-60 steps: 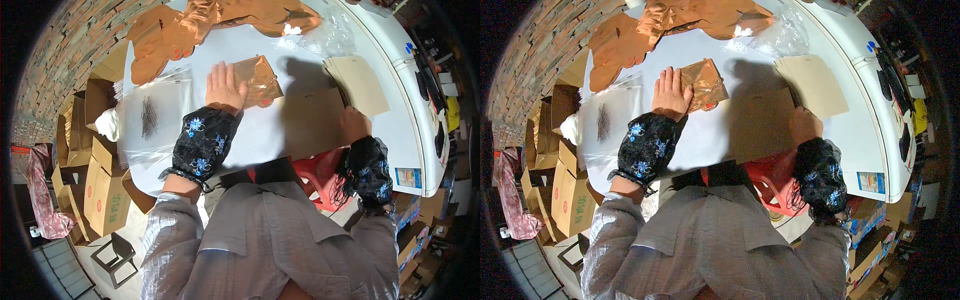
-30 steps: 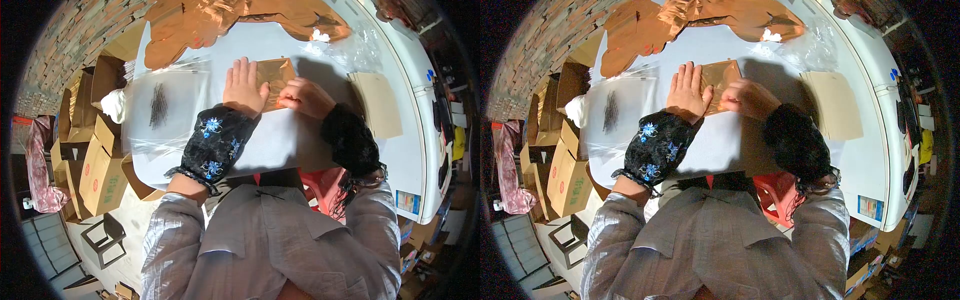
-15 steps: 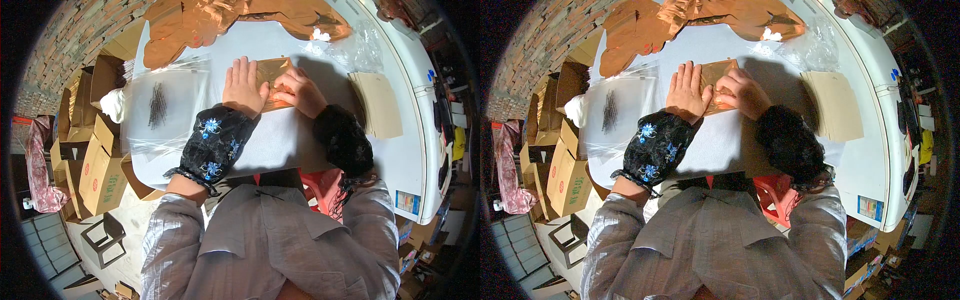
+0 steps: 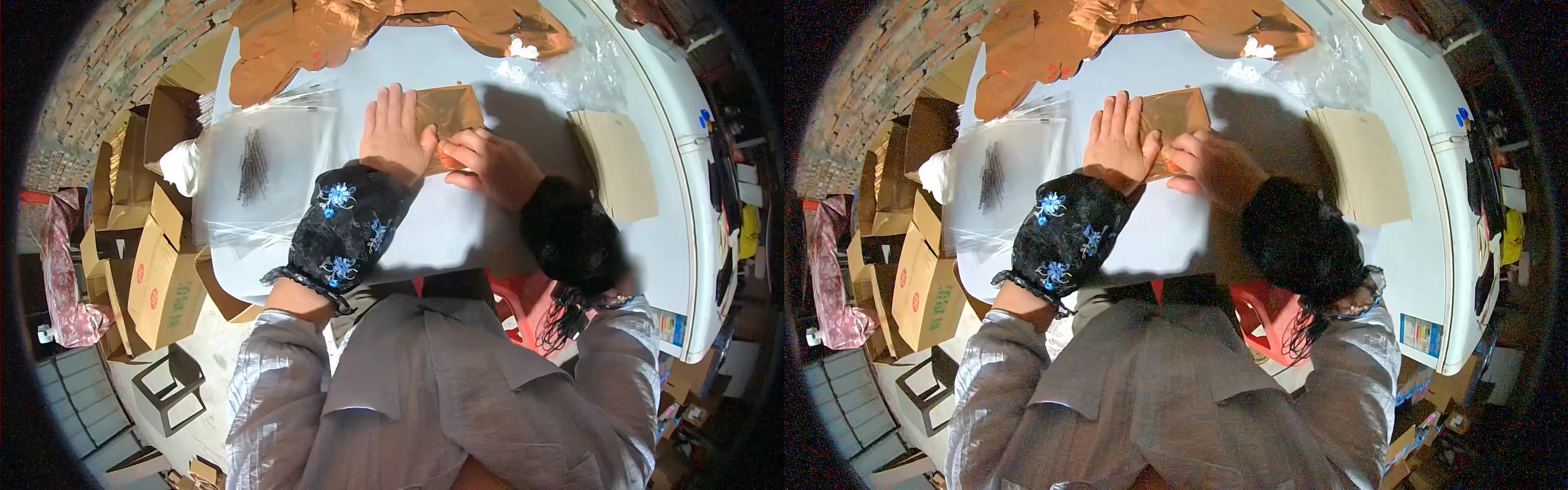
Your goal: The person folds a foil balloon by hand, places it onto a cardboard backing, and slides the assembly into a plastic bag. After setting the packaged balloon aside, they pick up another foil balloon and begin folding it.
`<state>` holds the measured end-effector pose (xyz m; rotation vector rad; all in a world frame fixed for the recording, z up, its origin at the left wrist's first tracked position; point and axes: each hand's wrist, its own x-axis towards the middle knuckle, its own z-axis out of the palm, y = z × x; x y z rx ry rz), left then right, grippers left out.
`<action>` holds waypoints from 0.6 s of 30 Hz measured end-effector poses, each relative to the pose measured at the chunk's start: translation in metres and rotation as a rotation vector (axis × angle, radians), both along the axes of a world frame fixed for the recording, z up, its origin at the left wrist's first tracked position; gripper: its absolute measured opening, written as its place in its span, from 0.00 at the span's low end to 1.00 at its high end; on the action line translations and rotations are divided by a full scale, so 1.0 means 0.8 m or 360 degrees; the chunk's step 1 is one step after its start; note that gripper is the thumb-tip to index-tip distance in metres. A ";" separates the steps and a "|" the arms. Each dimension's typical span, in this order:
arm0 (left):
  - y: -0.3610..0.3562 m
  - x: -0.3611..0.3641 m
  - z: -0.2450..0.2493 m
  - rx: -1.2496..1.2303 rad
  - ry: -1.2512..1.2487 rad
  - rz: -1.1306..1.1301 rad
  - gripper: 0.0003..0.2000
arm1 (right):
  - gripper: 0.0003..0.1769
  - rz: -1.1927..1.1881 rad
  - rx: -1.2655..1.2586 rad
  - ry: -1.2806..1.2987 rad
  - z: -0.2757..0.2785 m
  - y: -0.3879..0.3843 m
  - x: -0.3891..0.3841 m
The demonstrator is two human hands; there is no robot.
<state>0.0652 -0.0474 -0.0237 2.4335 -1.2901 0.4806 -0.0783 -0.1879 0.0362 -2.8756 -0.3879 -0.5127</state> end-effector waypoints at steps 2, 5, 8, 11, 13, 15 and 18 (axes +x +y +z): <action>-0.001 0.001 -0.002 0.0006 -0.0018 0.0005 0.33 | 0.13 0.0031 -0.0118 0.0073 0.005 0.001 0.001; -0.002 0.003 -0.006 0.0000 -0.0027 0.0012 0.33 | 0.09 0.0122 -0.0321 0.0080 0.008 0.000 0.007; -0.001 0.004 -0.007 0.0007 -0.0021 0.0017 0.33 | 0.06 0.0206 -0.0547 -0.0047 0.002 -0.001 0.011; -0.002 0.005 -0.008 0.0027 -0.0027 0.0020 0.32 | 0.05 0.0236 -0.0667 -0.0215 0.001 0.006 0.012; -0.002 0.006 -0.007 0.0019 -0.0023 0.0009 0.32 | 0.05 0.0225 -0.0754 -0.0302 0.002 0.013 0.010; -0.001 0.006 -0.005 -0.0006 -0.0009 -0.0010 0.32 | 0.04 0.0199 -0.0881 -0.0369 0.000 0.018 0.010; -0.001 0.006 0.000 -0.0001 0.0085 -0.0015 0.29 | 0.03 0.0218 -0.0855 -0.0451 -0.007 0.016 0.014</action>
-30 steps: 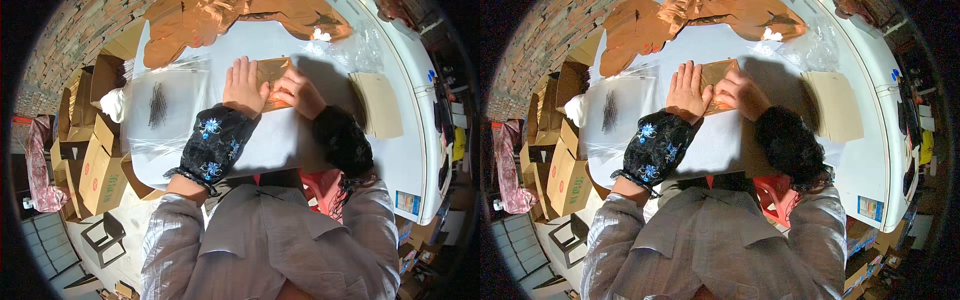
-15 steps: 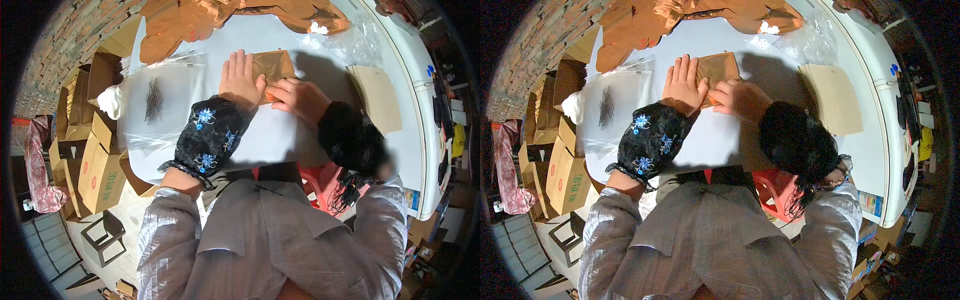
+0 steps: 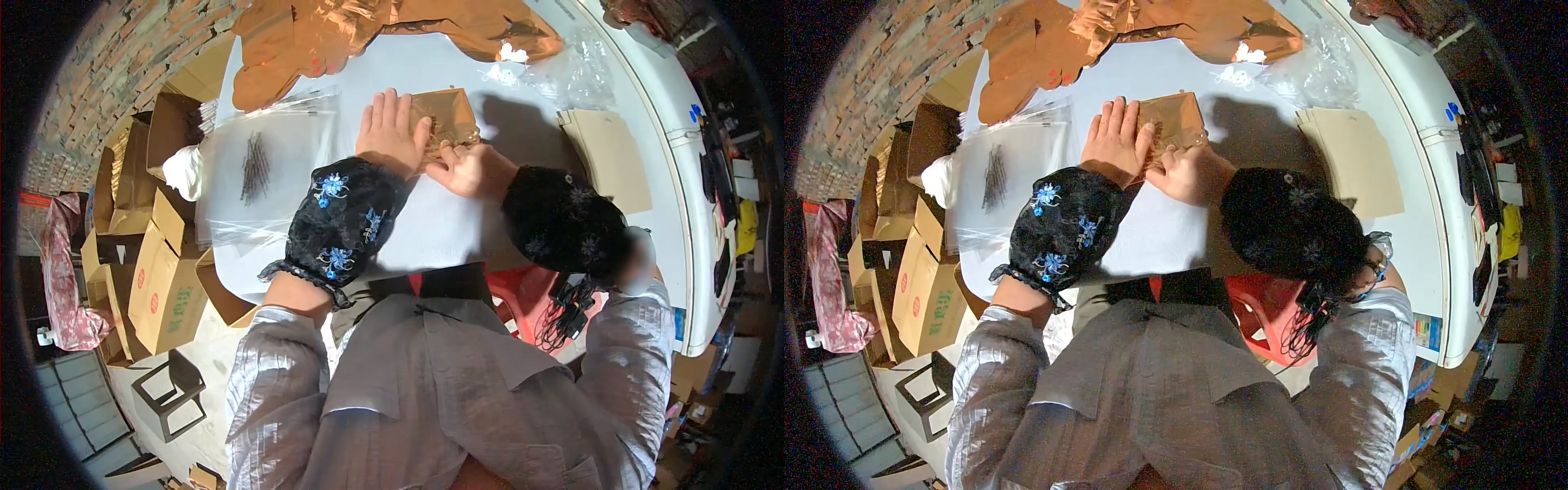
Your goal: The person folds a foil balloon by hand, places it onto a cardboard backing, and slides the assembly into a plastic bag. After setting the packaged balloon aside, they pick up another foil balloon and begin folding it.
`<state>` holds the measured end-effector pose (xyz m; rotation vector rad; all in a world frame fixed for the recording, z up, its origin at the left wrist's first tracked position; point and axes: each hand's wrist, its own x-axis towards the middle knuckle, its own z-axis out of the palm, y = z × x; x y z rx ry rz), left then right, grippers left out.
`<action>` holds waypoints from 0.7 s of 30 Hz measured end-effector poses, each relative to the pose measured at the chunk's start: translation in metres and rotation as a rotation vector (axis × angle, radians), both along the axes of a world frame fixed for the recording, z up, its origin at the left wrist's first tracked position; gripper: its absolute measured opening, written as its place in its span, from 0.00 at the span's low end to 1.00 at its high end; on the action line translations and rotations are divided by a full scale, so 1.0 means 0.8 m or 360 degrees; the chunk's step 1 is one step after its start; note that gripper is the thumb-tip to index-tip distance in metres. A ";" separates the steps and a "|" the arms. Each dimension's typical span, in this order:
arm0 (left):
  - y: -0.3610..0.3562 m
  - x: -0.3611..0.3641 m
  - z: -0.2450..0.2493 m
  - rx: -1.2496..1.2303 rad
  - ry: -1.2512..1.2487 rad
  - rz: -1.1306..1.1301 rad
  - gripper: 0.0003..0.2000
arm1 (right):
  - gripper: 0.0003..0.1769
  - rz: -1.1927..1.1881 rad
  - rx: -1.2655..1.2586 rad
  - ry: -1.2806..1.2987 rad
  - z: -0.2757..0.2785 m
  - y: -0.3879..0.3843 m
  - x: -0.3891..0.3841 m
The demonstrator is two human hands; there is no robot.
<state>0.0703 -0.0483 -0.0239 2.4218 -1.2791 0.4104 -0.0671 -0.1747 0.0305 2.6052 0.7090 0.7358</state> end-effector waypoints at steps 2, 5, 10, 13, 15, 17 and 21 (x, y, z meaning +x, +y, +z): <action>0.001 0.008 0.002 0.0201 -0.0057 -0.0092 0.28 | 0.02 -0.0004 -0.0010 0.0045 0.001 -0.001 -0.003; 0.009 0.016 0.038 0.0576 -0.0103 -0.0262 0.28 | 0.03 0.0017 -0.0015 0.0025 0.001 -0.003 -0.002; 0.038 0.018 0.061 0.0172 0.0286 -0.0529 0.32 | 0.04 0.0019 -0.0051 -0.0021 0.002 -0.004 -0.003; 0.066 0.007 0.070 0.0339 0.0441 -0.0876 0.36 | 0.04 -0.0043 -0.0042 0.0025 0.000 -0.003 -0.005; 0.074 -0.004 0.057 0.0349 0.0315 -0.0803 0.36 | 0.04 -0.0101 -0.0018 0.0074 0.005 -0.002 -0.005; 0.074 -0.016 0.048 0.0151 0.0123 -0.0729 0.32 | 0.04 -0.0063 0.0123 0.0082 0.000 -0.005 -0.002; 0.057 -0.030 0.050 -0.0002 -0.0200 -0.0597 0.23 | 0.04 -0.0088 0.0265 0.0120 -0.004 -0.007 0.001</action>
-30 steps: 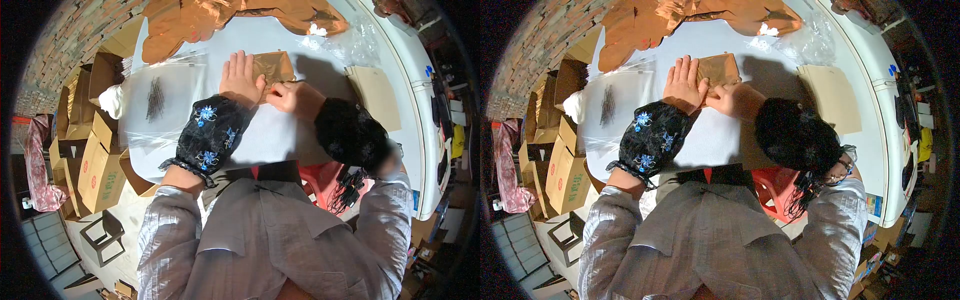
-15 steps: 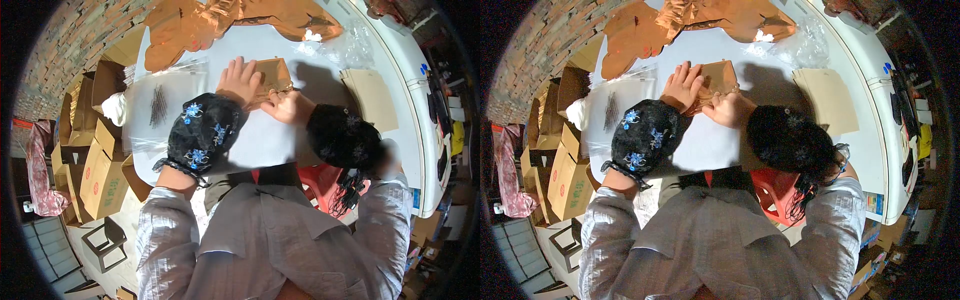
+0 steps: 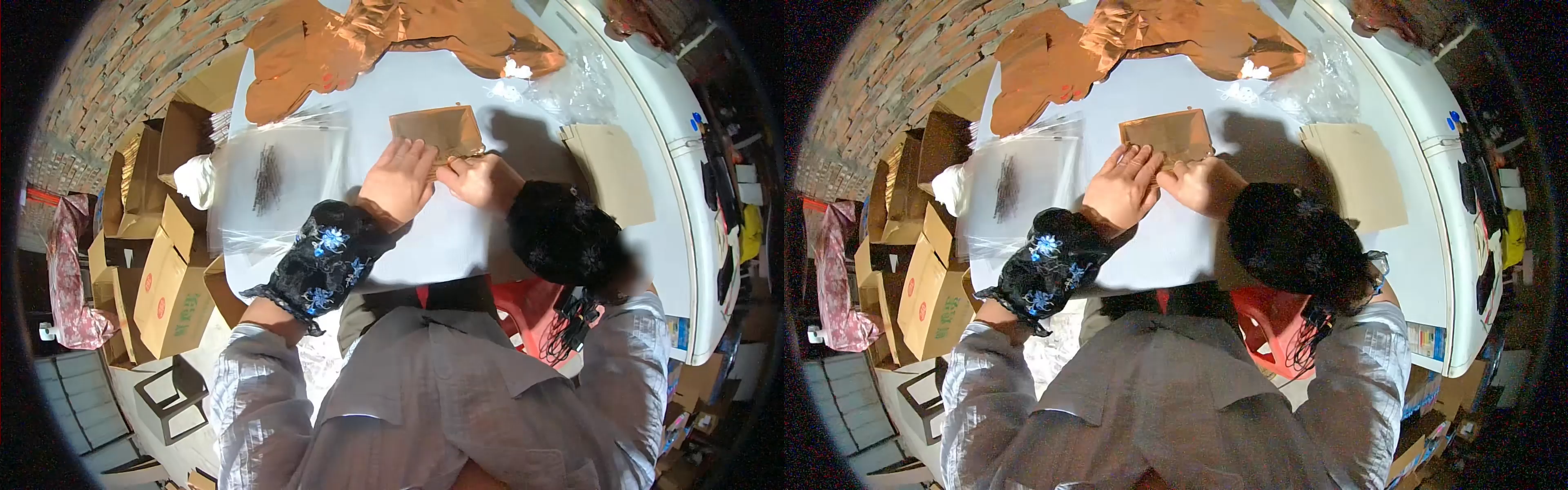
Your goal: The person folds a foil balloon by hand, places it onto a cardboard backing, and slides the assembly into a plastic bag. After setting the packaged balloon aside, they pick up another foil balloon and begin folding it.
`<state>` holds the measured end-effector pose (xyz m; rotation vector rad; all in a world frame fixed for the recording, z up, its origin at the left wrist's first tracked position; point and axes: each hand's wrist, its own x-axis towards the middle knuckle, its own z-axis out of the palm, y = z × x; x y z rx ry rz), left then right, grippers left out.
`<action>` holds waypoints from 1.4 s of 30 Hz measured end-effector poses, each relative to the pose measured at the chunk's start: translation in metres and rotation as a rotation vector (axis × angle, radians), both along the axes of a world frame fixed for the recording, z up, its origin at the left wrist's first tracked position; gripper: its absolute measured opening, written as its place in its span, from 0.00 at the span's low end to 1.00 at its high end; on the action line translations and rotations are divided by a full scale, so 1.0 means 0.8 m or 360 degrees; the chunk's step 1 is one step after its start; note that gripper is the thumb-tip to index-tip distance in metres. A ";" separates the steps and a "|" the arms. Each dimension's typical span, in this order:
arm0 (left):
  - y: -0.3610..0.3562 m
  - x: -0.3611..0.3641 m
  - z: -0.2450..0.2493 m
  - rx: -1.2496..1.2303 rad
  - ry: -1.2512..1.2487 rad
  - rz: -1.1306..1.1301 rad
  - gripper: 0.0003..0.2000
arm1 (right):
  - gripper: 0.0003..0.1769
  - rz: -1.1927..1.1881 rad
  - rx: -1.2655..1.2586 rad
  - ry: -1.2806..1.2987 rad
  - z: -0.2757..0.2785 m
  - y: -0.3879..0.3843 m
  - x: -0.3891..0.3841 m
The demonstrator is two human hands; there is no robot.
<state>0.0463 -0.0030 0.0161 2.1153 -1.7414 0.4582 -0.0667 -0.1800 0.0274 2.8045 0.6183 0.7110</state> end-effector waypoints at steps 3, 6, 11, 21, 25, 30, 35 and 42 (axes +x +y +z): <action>-0.004 0.005 -0.016 0.0049 -0.0047 0.0002 0.23 | 0.04 -0.0199 0.0099 -0.0067 0.000 0.010 -0.008; 0.001 0.008 -0.016 0.0008 -0.0037 0.0027 0.20 | 0.11 -0.0699 0.0110 -0.0370 -0.028 0.054 -0.003; -0.007 0.008 -0.011 0.0029 0.0017 -0.0005 0.17 | 0.10 -0.1219 0.0099 -0.0239 -0.030 0.086 -0.006; -0.007 0.009 -0.011 0.0041 0.0063 0.0006 0.15 | 0.05 -0.1104 0.0228 -0.0386 -0.048 0.077 -0.001; -0.004 0.005 0.009 -0.0021 0.0198 -0.0103 0.22 | 0.05 -0.1088 0.0393 -0.0072 -0.019 0.070 -0.012; 0.027 -0.021 0.049 -0.0541 0.0682 -0.0124 0.30 | 0.06 -0.1132 0.1103 -0.0326 0.020 0.038 -0.040; 0.030 -0.053 0.017 -0.0508 0.1128 -0.0168 0.25 | 0.10 -0.1143 0.2863 -0.0711 0.056 -0.002 -0.137; -0.037 -0.095 -0.013 -0.0071 0.0779 -0.0394 0.27 | 0.08 -0.1317 0.3540 -0.0904 -0.006 0.057 -0.253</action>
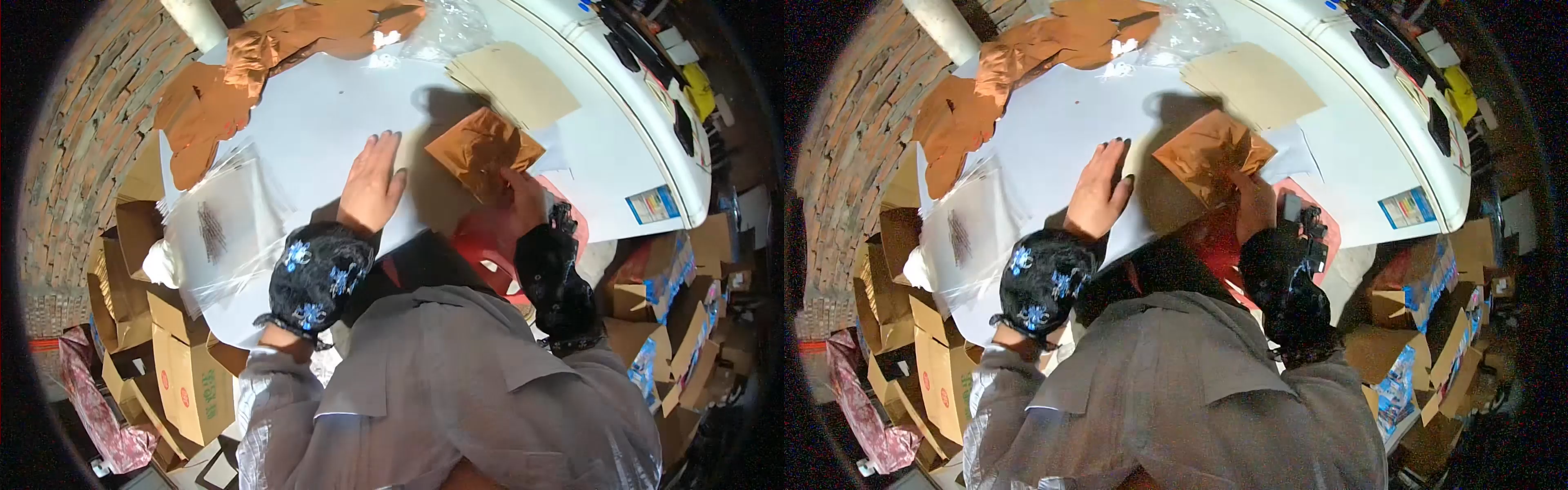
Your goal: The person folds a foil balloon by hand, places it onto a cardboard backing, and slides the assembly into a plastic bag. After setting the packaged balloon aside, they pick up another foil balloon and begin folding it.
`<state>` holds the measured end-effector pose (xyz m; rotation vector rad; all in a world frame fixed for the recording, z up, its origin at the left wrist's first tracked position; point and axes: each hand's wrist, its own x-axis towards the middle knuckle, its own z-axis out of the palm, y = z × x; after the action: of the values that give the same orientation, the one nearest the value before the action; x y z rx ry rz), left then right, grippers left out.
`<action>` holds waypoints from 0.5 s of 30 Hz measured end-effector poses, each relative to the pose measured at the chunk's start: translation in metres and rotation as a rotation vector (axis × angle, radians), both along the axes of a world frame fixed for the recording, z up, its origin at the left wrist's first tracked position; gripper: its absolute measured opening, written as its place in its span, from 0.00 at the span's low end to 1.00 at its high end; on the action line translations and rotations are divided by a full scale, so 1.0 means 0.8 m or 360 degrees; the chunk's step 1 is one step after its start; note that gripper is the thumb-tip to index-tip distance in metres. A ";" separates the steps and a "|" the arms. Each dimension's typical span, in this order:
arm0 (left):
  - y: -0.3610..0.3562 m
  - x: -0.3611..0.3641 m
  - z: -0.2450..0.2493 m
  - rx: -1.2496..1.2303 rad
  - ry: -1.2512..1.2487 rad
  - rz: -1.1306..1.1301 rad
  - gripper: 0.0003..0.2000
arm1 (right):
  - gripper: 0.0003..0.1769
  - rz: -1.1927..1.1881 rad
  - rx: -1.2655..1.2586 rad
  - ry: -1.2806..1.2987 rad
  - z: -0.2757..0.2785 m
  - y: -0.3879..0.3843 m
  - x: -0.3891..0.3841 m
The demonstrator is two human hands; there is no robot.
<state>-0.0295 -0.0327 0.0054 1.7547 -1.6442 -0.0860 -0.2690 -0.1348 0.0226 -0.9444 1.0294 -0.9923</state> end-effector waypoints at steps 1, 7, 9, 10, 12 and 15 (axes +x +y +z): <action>-0.006 -0.005 0.001 0.0025 -0.0106 -0.0018 0.28 | 0.09 0.0033 -0.0042 -0.0085 -0.011 0.005 -0.005; -0.001 -0.013 -0.010 -0.0039 -0.0532 0.0084 0.27 | 0.19 0.0147 -0.0522 0.0231 -0.057 0.026 -0.005; 0.008 -0.017 -0.010 -0.0039 -0.0540 0.0132 0.27 | 0.16 0.0133 -0.0153 0.0101 -0.049 0.032 0.007; 0.013 -0.020 -0.011 -0.0072 -0.0534 0.0171 0.27 | 0.15 0.0115 0.0040 0.0034 -0.040 0.035 0.014; 0.023 -0.026 -0.012 -0.0134 -0.0525 0.0253 0.28 | 0.12 0.0085 0.0453 -0.0109 -0.020 0.036 0.025; 0.035 -0.030 -0.006 -0.0112 -0.0443 0.0296 0.28 | 0.09 0.0104 0.0509 -0.0220 -0.028 0.037 0.034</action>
<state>-0.0533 -0.0044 0.0009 1.9226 -1.6417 0.3115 -0.2422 -0.1049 0.0002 -0.6335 0.9983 -0.7977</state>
